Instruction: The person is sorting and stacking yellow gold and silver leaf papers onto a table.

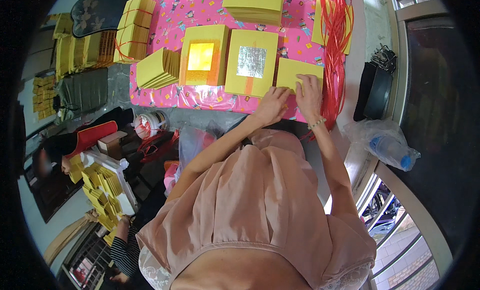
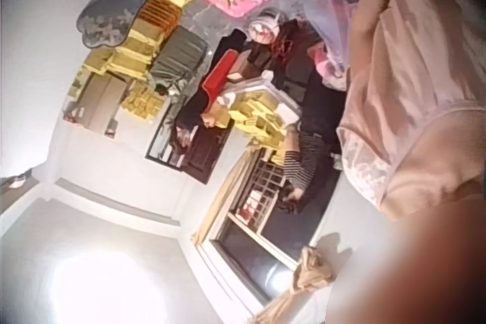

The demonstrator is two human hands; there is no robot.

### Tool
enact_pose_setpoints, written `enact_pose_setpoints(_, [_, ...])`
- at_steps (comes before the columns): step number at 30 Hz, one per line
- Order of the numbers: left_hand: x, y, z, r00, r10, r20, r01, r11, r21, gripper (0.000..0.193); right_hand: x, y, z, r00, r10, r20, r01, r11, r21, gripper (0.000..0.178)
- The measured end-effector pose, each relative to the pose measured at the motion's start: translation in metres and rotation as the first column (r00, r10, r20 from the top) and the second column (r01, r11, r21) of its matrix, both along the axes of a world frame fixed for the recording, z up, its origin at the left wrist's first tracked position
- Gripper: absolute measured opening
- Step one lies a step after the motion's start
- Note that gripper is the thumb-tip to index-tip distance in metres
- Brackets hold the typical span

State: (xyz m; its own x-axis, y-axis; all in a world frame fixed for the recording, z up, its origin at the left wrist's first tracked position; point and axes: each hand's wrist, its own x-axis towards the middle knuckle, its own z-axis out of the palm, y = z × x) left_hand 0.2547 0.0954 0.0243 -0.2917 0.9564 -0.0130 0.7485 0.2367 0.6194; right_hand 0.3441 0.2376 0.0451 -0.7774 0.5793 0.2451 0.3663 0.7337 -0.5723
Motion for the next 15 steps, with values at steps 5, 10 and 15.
enact_pose_setpoints(5, [-0.042, -0.045, 0.016, 0.985, 0.083, 0.148, -0.106, 0.982, 0.155, 0.054, -0.025, -0.026, 0.003, 0.961, 0.260, 0.097, -0.253, 0.965, -0.072, 0.026])
enact_pose_setpoints(10, [-0.085, -0.084, 0.009, 0.970, 0.240, -0.029, -0.232, 0.960, 0.157, 0.046, -0.037, -0.041, -0.008, 0.882, 0.435, 0.180, -0.435, 0.899, -0.042, 0.037])
enact_pose_setpoints(15, [-0.102, -0.101, -0.007, 0.977, 0.208, -0.042, -0.202, 0.973, 0.111, 0.049, -0.042, -0.045, -0.021, 0.834, 0.495, 0.243, -0.513, 0.858, 0.013, 0.039])
